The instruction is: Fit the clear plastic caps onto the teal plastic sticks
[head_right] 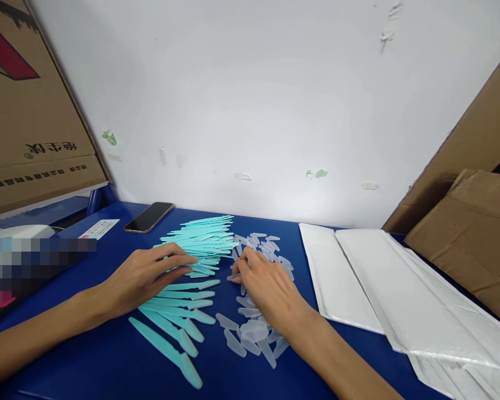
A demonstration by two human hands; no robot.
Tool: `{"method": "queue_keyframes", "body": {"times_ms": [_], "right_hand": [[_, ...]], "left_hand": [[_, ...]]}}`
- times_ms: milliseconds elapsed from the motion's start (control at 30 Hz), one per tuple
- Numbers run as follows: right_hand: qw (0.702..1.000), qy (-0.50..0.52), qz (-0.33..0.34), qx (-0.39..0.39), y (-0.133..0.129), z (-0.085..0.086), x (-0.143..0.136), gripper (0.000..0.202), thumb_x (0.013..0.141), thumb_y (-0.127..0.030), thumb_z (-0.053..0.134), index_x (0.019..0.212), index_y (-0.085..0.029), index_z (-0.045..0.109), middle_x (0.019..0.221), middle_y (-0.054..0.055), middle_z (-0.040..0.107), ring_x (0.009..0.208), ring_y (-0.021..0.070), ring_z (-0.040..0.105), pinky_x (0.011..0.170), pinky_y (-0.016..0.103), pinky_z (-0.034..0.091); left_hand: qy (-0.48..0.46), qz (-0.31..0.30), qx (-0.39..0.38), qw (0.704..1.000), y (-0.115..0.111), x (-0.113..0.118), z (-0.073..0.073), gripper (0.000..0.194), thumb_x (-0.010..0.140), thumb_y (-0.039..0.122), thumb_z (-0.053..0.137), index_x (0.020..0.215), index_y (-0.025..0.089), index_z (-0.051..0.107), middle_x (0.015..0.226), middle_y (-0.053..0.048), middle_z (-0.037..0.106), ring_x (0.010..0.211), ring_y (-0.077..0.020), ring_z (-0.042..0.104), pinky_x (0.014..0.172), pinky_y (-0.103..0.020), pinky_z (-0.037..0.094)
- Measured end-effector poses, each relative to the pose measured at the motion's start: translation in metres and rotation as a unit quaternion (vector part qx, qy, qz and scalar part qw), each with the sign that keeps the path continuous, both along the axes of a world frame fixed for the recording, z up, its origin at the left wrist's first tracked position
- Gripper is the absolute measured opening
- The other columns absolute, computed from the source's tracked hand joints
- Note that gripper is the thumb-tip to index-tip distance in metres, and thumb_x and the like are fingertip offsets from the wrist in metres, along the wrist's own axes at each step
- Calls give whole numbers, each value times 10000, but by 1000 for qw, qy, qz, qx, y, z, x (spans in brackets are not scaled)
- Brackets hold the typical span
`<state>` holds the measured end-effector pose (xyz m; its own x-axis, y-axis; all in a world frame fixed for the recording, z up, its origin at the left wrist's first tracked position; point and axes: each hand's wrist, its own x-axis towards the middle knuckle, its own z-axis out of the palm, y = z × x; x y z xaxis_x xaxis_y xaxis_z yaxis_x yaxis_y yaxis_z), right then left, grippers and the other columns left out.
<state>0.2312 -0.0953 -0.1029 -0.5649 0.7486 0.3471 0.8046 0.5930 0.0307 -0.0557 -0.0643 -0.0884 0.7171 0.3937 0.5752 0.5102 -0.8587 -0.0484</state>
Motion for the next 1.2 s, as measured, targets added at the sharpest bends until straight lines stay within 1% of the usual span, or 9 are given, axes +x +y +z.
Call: {"method": "queue_keyframes", "body": {"times_ms": [233, 300, 400, 467, 533, 767, 967, 1100, 1200], "right_hand": [[999, 34, -2, 37, 0, 2, -2, 79, 1034, -160, 509, 997, -188, 574, 1021, 47, 669, 667, 138, 654, 419, 265, 285], [998, 53, 3, 40, -1, 6, -2, 112, 1062, -219, 483, 1003, -194, 575, 1010, 46, 691, 681, 145, 661, 439, 266, 295], [996, 82, 3, 46, -3, 11, -1, 163, 1090, -294, 448, 1046, -207, 578, 918, 21, 727, 688, 154, 679, 481, 264, 324], [994, 95, 7, 54, -4, 12, 0, 186, 1099, -327, 433, 1079, -220, 584, 871, 7, 743, 693, 154, 696, 502, 259, 332], [993, 101, 17, 58, -5, 12, -1, 201, 1101, -345, 428, 1098, -231, 594, 872, 5, 758, 725, 156, 714, 516, 257, 334], [992, 101, 40, 57, -8, 11, -4, 223, 1100, -341, 432, 1079, -230, 624, 859, -9, 765, 683, 148, 702, 514, 269, 313], [987, 117, 70, 81, -8, 6, -6, 188, 1084, -308, 483, 1080, -221, 650, 851, -11, 758, 719, 149, 692, 541, 275, 346], [983, 130, 91, 90, -10, 4, -9, 163, 1072, -264, 514, 1083, -203, 665, 862, -1, 759, 760, 144, 701, 568, 268, 386], [978, 133, 114, 110, -13, 5, -13, 156, 1062, -246, 532, 1096, -191, 674, 830, -4, 748, 718, 135, 687, 542, 274, 377]], "left_hand": [[-6, -11, -32, 999, 0, 0, -2, 226, 1054, 204, 507, 1267, 247, 569, 999, -21, 640, 624, -69, 543, 548, -176, 399], [-14, -14, -34, 999, -1, 1, -2, 226, 1054, 201, 510, 1268, 242, 569, 996, -23, 639, 644, -75, 554, 552, -178, 398], [-20, -13, -42, 999, -2, 4, -1, 224, 1058, 201, 499, 1269, 232, 567, 986, -24, 641, 633, -74, 550, 550, -181, 399], [-21, -14, -51, 998, -3, 5, 1, 228, 1061, 200, 491, 1277, 224, 560, 993, -28, 642, 630, -73, 551, 554, -182, 409], [-24, -19, -56, 998, -4, 5, 2, 232, 1062, 197, 489, 1282, 220, 557, 994, -29, 639, 620, -68, 543, 550, -180, 409], [-30, -32, -64, 997, -5, 3, 1, 242, 1057, 173, 495, 1284, 231, 554, 1010, -28, 626, 624, -64, 525, 556, -181, 394], [-22, -44, -60, 997, -4, 2, -4, 267, 1056, 176, 504, 1311, 238, 554, 994, -21, 612, 565, -50, 465, 524, -182, 364], [-29, -51, -77, 995, -5, 1, -8, 294, 1053, 168, 509, 1333, 246, 555, 989, -22, 608, 608, -60, 492, 543, -182, 377], [-21, -62, -86, 994, -8, 2, -8, 309, 1047, 153, 510, 1335, 251, 565, 988, -27, 607, 624, -69, 501, 545, -189, 377]]}}
